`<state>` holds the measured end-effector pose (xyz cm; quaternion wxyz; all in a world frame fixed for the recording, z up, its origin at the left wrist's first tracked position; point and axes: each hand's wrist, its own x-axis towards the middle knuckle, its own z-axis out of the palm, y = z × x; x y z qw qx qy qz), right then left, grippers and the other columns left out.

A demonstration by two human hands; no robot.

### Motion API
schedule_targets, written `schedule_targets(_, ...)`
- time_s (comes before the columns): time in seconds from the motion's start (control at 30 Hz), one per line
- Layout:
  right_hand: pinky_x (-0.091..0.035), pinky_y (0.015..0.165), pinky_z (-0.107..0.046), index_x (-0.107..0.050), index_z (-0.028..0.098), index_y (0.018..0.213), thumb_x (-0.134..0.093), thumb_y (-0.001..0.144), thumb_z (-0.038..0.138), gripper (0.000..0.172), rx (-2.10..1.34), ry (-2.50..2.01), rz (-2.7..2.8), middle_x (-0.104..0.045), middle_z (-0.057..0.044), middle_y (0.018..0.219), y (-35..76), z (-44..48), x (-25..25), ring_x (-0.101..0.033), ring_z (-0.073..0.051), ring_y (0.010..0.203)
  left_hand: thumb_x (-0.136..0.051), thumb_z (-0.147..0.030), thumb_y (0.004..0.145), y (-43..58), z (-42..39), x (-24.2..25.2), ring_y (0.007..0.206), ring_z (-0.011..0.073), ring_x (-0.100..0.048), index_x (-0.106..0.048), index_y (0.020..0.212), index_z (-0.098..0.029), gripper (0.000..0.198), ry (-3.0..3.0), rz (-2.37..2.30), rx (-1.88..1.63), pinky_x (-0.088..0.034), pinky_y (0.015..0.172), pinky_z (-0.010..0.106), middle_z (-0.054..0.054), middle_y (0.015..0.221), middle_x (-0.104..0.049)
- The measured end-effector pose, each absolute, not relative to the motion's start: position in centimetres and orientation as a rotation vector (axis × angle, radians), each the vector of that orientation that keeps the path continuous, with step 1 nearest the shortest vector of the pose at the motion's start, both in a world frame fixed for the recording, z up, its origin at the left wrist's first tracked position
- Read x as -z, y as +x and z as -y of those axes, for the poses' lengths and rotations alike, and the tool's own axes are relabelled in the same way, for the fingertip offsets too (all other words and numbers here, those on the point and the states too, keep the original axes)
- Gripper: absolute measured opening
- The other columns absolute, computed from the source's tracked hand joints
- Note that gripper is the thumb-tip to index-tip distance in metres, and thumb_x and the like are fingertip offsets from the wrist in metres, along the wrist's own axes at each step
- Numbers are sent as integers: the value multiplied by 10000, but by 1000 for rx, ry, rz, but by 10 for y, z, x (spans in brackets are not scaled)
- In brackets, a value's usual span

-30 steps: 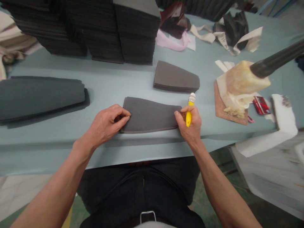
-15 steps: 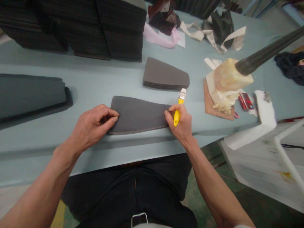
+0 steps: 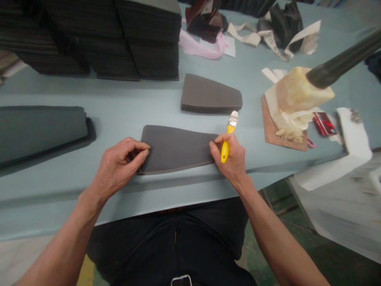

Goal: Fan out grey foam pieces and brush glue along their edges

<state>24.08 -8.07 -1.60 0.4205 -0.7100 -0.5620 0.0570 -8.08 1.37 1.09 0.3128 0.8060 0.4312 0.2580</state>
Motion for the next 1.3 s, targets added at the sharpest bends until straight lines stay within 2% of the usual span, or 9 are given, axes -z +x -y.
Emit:
schedule_targets(0.1,-433,603,-297,-587,267,936,-662,923,449,198,-133,-1782,1414,-638,37,719,241,81,16,-519,-141,549,-649,-447,1008,-81,-11,-12,648,135,-557,-768,1061,-236,248,2067,-1220,-707,-448,616,304,5,881,-715)
schedule_targets(0.23,-428,596,-288,-607,262,935,-677,924,426,178,-89,-1771,1432,-642,37,717,242,82,18,-500,-136,542,-622,-426,1015,-78,-7,-12,699,138,-608,-753,1076,-218,253,2028,-1346,-799,-499,671,283,16,900,-744)
schedule_targets(0.47,-434,576,-273,-606,263,948,-701,940,397,164,-45,-1725,1465,-644,47,725,243,82,20,-505,-130,530,-628,-378,970,-74,-6,-7,671,118,-597,-777,1047,-200,244,2055,-1409,-901,-490,664,260,10,865,-724)
schedule_targets(0.6,-434,573,-275,-606,267,953,-707,948,388,158,-23,-1704,1461,-635,51,727,242,82,21,-508,-133,536,-630,-361,986,-74,-7,-4,648,111,-577,-773,1070,-198,232,2106,-1383,-902,-481,653,261,1,846,-697)
schedule_targets(0.8,-440,563,-271,-610,264,954,-714,938,371,150,-22,-1713,1474,-644,52,726,243,83,22,-529,-130,531,-618,-346,1021,-74,-8,-2,650,113,-565,-751,1233,-184,298,2207,-1351,-821,-494,690,288,10,913,-711)
schedule_targets(1.03,-474,590,-277,-607,265,948,-711,949,373,150,-16,-1707,1468,-678,39,760,242,83,21,-553,-133,547,-595,-339,1050,-74,-7,-2,671,131,-579,-749,1239,-173,294,2235,-1327,-817,-527,720,311,20,907,-701)
schedule_targets(1.3,-395,512,-261,-588,261,927,-712,945,344,150,-83,-1693,1446,-600,69,683,241,82,16,-455,-110,484,-587,-343,1062,-75,-5,-3,683,142,-583,-757,1249,-151,317,2258,-1317,-773,-547,746,329,53,977,-724)
